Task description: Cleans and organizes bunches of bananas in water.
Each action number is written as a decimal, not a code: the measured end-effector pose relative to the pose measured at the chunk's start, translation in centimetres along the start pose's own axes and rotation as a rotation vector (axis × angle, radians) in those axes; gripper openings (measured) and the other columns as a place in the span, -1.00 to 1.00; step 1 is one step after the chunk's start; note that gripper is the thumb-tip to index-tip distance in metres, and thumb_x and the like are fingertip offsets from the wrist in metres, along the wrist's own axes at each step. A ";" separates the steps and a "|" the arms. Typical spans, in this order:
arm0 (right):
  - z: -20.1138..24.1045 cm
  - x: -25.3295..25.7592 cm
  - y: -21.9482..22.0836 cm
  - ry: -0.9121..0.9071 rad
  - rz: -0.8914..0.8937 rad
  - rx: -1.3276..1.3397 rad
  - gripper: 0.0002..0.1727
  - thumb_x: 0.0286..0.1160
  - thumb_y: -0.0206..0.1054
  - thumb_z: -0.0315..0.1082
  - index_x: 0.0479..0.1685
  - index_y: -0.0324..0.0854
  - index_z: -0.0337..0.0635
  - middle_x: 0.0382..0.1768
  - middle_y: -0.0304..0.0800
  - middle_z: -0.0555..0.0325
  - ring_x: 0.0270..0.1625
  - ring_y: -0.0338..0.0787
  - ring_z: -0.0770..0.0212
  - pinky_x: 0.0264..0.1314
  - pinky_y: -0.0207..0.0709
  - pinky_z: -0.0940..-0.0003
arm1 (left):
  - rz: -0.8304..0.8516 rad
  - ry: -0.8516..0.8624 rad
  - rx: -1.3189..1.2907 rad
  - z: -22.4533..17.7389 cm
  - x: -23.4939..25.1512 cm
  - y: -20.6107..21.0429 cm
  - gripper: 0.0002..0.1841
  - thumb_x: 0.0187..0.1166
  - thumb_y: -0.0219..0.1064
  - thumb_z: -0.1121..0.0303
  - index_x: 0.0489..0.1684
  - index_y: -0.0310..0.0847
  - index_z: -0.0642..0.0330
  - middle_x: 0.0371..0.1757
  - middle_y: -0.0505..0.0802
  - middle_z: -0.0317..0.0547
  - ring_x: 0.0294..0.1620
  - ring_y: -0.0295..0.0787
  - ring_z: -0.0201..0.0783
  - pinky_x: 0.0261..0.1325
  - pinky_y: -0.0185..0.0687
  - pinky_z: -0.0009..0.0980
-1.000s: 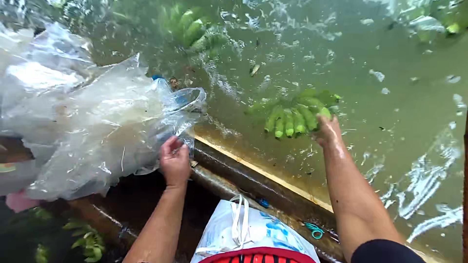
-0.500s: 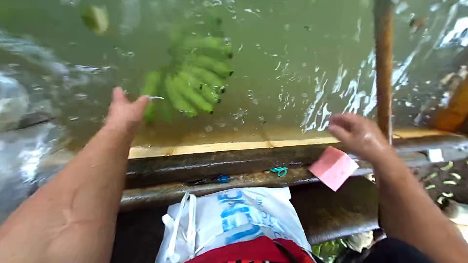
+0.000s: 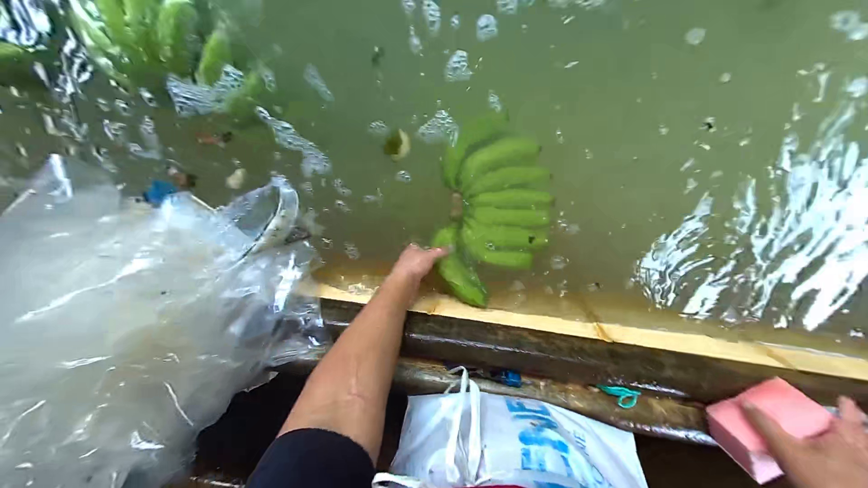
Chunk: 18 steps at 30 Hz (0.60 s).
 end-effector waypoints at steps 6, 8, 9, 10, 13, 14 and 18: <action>8.8 2.6 -2.7 -0.427 0.116 -0.156 0.20 0.19 0.49 0.05 0.83 -0.03 -0.48 0.63 0.13 -0.77 0.66 0.21 -0.69 0.63 0.11 -0.52 | 0.193 0.047 0.042 -2.1 0.4 5.6 -0.24 0.53 0.53 0.14 0.65 0.33 0.37 0.49 0.63 0.40 0.55 0.54 0.25 0.58 0.40 0.24; 14.2 5.9 -2.3 -0.642 0.038 -0.127 0.29 0.15 0.49 0.25 0.83 -0.02 -0.42 0.69 0.10 -0.67 0.71 0.15 -0.64 0.65 0.12 -0.50 | 0.200 0.096 0.083 -2.2 -0.2 7.1 -0.31 0.54 0.51 0.24 0.60 0.37 0.40 0.44 0.67 0.42 0.51 0.58 0.27 0.56 0.43 0.27; 18.0 7.5 -1.8 -0.721 0.029 -0.087 0.30 0.10 0.54 0.19 0.82 -0.02 -0.44 0.72 0.03 -0.66 0.75 0.08 -0.64 0.67 0.09 -0.50 | 0.206 0.112 0.066 -2.4 -0.7 7.5 -0.34 0.54 0.50 0.28 0.58 0.38 0.42 0.41 0.68 0.42 0.46 0.61 0.27 0.52 0.46 0.26; 22.0 9.2 -0.9 -0.769 0.044 -0.029 0.29 0.06 0.63 0.05 0.81 -0.02 -0.47 0.72 0.00 -0.67 0.75 0.06 -0.65 0.68 0.08 -0.51 | 0.219 0.130 0.058 -2.6 -1.2 7.7 -0.33 0.55 0.48 0.31 0.62 0.35 0.38 0.42 0.67 0.41 0.45 0.62 0.26 0.49 0.48 0.24; 30.8 14.1 6.3 -0.654 0.119 0.129 0.20 0.27 0.62 -0.18 0.89 -0.14 -0.33 0.70 0.12 -0.60 0.70 0.27 -0.52 0.65 0.24 -0.40 | 0.251 0.141 0.178 -2.8 -1.5 6.8 -0.32 0.54 0.48 0.30 0.62 0.34 0.41 0.45 0.64 0.45 0.51 0.57 0.29 0.55 0.42 0.28; 32.8 14.4 9.5 -0.583 0.083 0.162 0.11 0.37 0.53 -0.16 0.88 -0.11 -0.33 0.67 0.17 -0.62 0.66 0.33 -0.53 0.61 0.28 -0.40 | 0.242 0.127 0.217 -3.1 -1.7 6.5 -0.36 0.52 0.50 0.32 0.54 0.41 0.46 0.39 0.67 0.47 0.46 0.61 0.30 0.51 0.45 0.29; 36.1 9.3 16.8 -0.605 0.023 0.071 -0.30 0.57 0.31 -0.19 0.70 0.36 -0.29 0.50 0.46 -0.52 0.54 0.50 -0.49 0.47 0.41 -0.39 | 0.224 0.104 0.238 -3.7 -1.7 6.4 -0.43 0.50 0.45 0.43 0.50 0.42 0.44 0.30 0.71 0.42 0.34 0.68 0.22 0.41 0.55 0.20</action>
Point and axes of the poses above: each hand's wrist, its own x-axis towards the middle knuckle, its own y-axis out of the palm, z = x × y, the point moved 2 cm from there along x, towards the middle knuckle
